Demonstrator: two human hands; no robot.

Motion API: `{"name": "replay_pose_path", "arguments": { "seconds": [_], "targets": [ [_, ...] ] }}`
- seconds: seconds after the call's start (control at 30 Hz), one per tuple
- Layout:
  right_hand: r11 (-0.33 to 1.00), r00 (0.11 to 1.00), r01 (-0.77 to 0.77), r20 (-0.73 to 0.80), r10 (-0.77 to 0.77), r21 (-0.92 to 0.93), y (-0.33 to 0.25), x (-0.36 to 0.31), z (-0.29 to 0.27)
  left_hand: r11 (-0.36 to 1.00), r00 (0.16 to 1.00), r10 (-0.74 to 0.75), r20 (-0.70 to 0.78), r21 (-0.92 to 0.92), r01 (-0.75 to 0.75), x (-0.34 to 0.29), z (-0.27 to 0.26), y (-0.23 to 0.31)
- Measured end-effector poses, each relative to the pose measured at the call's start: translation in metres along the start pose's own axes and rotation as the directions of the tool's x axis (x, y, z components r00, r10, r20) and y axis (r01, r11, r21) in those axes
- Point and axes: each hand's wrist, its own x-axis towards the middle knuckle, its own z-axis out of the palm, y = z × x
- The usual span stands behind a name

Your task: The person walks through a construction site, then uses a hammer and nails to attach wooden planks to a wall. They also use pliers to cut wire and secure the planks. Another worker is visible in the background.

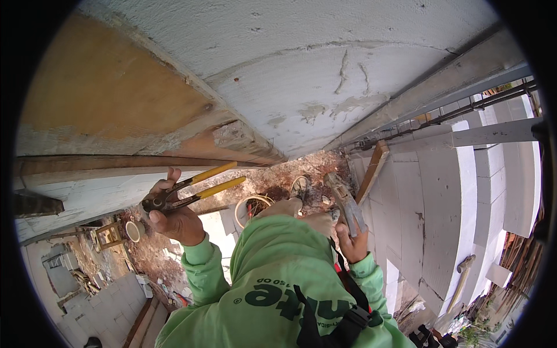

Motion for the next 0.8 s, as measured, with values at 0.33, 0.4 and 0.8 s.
{"name": "replay_pose_path", "arguments": {
  "seconds": [0.33,0.4,0.8],
  "targets": [
    [0.996,0.921,0.09,0.381,-0.083,-0.001,-0.068,0.048,0.032,0.595,0.656,-0.725,0.209,-0.289,0.75,-0.111,0.007,-0.023],
    [0.993,0.9,0.115,0.423,-0.102,-0.007,-0.088,0.056,0.053,0.666,0.675,-0.673,0.302,-0.149,0.731,-0.126,0.008,-0.034],
    [0.794,0.585,-0.482,0.811,-0.023,0.37,-0.064,0.058,0.083,0.342,0.589,-0.671,0.45,-0.518,0.784,-0.12,-0.005,0.009]
  ]
}}
